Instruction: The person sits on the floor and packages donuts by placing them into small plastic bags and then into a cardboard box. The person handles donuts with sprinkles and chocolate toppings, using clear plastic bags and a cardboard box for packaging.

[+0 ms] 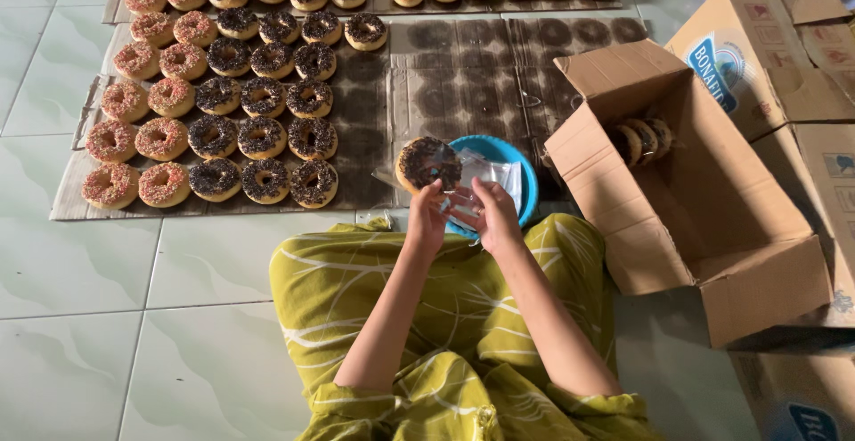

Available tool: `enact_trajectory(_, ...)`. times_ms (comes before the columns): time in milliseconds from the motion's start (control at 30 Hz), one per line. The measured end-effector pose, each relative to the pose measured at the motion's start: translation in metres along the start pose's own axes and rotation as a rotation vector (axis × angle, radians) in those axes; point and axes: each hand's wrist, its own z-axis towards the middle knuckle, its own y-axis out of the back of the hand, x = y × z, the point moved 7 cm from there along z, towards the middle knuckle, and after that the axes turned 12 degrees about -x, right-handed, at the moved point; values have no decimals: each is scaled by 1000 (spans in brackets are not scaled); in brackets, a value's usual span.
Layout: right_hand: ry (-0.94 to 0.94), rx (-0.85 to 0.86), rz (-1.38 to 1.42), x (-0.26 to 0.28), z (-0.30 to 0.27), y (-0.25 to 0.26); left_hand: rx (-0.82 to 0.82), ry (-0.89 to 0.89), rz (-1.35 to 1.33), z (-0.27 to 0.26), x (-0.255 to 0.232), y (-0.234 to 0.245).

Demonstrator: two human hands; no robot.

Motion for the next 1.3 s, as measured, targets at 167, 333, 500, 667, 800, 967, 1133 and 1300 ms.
enact_trajectory(167,-58,21,28,-12,13,5,-17,-44,50,3,9,10)
enact_trajectory(333,-25,21,69,-12,15,10,-12,54,-7,3,22,11)
enact_trajectory(500,702,-10,-527,41,-25,-20,-199,91,113,6,23,21)
enact_trajectory(667,1485,170,-1012,61,-124,-70,34,142,-235,10,-8,-10)
enact_trajectory(800,889,262,-897,66,-119,-74,19,173,-234,-4,-39,-35)
enact_trajectory(967,562,248,-1040,51,-104,-70,43,213,-151,-23,-57,-64)
enact_trajectory(1133,744,286,-1052,41,-103,-78,-25,179,-77,-6,-42,-44)
enact_trajectory(1300,511,531,-1016,40,-124,-89,4,144,-7,16,-29,-30)
